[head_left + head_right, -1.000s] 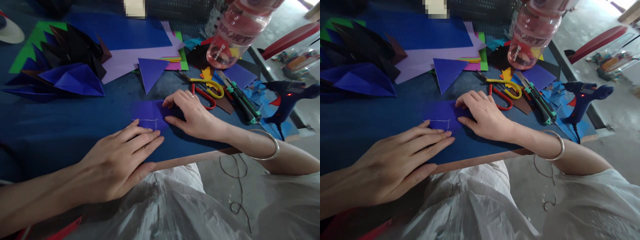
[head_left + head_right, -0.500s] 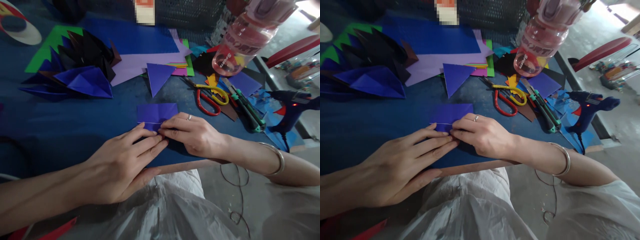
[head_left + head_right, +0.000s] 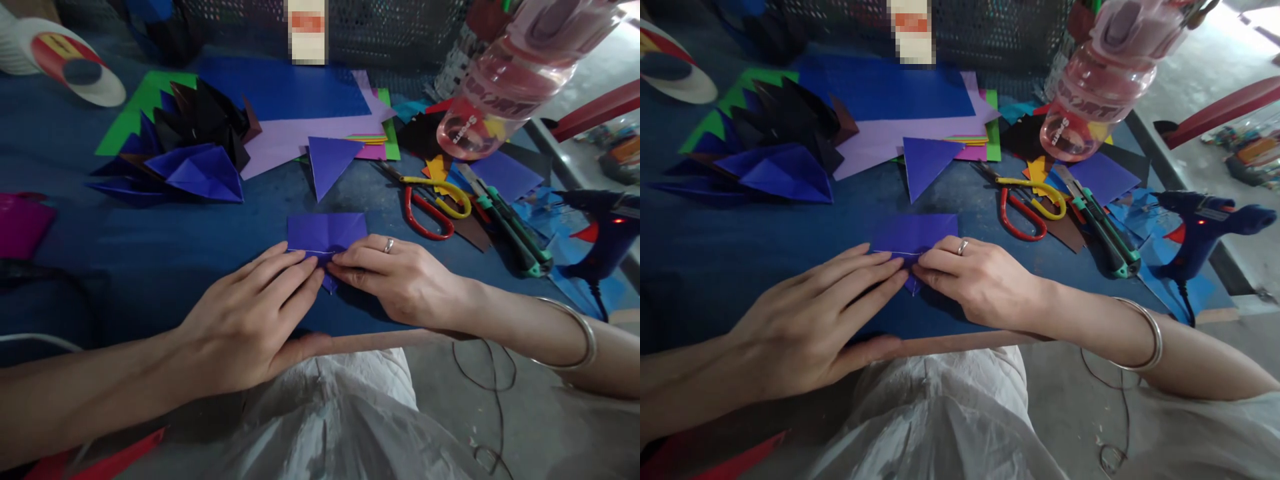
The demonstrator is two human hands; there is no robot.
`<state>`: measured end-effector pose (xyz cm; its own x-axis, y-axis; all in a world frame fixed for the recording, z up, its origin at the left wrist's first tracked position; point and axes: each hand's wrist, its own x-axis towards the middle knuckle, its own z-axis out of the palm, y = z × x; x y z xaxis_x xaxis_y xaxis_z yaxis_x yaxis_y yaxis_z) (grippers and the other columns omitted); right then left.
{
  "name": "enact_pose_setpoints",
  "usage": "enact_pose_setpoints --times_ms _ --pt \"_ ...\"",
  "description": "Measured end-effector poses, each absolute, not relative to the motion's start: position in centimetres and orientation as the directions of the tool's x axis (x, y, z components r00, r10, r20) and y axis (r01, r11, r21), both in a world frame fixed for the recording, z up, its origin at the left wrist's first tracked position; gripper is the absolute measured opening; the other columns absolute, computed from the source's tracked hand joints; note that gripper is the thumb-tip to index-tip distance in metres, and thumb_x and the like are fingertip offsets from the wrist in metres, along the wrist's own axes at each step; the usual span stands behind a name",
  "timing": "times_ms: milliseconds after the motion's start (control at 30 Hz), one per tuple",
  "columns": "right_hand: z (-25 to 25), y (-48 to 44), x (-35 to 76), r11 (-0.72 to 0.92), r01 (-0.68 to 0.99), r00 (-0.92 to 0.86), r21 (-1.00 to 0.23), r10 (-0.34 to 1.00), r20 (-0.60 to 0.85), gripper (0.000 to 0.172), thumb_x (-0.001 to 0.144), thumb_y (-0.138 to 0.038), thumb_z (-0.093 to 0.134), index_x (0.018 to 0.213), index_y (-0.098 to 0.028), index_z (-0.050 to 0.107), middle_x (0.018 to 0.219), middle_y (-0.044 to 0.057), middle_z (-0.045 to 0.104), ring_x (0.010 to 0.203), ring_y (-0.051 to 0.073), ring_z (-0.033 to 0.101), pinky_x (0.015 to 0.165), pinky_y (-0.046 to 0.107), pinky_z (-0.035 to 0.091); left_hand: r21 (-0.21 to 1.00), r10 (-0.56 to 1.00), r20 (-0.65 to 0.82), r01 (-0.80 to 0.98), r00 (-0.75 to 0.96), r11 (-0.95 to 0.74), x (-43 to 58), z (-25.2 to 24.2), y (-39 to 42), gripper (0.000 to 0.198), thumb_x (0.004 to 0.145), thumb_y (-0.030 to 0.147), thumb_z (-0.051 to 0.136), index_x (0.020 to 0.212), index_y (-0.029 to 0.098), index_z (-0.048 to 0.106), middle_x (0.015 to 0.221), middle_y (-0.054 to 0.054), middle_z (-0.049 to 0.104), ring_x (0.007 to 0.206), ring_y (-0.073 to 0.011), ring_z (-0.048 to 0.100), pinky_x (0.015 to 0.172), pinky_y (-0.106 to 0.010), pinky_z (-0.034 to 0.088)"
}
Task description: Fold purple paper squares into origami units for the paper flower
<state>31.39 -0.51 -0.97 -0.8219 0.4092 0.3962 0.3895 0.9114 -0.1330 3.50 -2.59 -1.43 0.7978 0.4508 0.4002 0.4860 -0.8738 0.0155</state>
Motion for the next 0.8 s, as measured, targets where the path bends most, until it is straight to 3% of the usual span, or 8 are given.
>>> enact_pose_setpoints --times_ms 300,533,667,800 --pt "-1.0 -0.5 31.4 0.911 0.388 -0.828 -0.138 0.411 0.382 0.037 0.107 -0.006 0.044 0.132 -0.007 0.072 0.124 0.017 0.076 0.115 0.025 0.072 0.101 0.045 0.067 0.015 0.441 0.423 0.480 0.792 -0.877 3.3 -1.6 -2.3 0.062 0.103 0.060 0.061 0.136 0.008 0.068 0.132 -0.024 0.070 0.129 -0.0404 0.068 0.112 -0.059 0.061" --pt "-0.9 -0.6 31.4 0.921 0.375 -0.830 -0.101 0.383 0.405 0.037 0.106 -0.003 0.043 0.130 -0.002 0.072 0.120 0.018 0.077 0.112 0.025 0.073 0.098 0.042 0.067 -0.134 0.412 0.395 0.496 0.821 -0.858 3.6 -0.7 -2.3 0.060 0.110 0.059 0.047 0.131 0.007 0.068 0.123 -0.019 0.075 0.121 -0.0330 0.073 0.122 -0.058 0.053" --pt "-1.0 -0.6 31.3 0.917 0.388 -0.830 -0.090 0.391 0.398 0.039 0.107 -0.005 0.042 0.132 -0.008 0.072 0.123 0.016 0.077 0.113 0.024 0.072 0.098 0.043 0.067 -0.083 0.459 0.393 0.528 0.797 -0.845 3.3 -1.0 -2.6 0.062 0.109 0.063 0.048 0.135 0.010 0.068 0.129 -0.017 0.076 0.127 -0.0328 0.072 0.125 -0.056 0.049" --pt "-1.1 -0.7 31.2 0.908 0.410 -0.817 -0.090 0.409 0.406 0.039 0.107 -0.005 0.042 0.130 -0.009 0.073 0.123 0.016 0.077 0.113 0.024 0.073 0.098 0.043 0.067 0.015 0.482 0.321 0.504 0.815 -0.863 2.4 -1.7 -2.8 0.074 0.106 0.068 0.048 0.152 0.011 0.057 0.146 -0.024 0.066 0.143 -0.0390 0.061 0.125 -0.065 0.046"
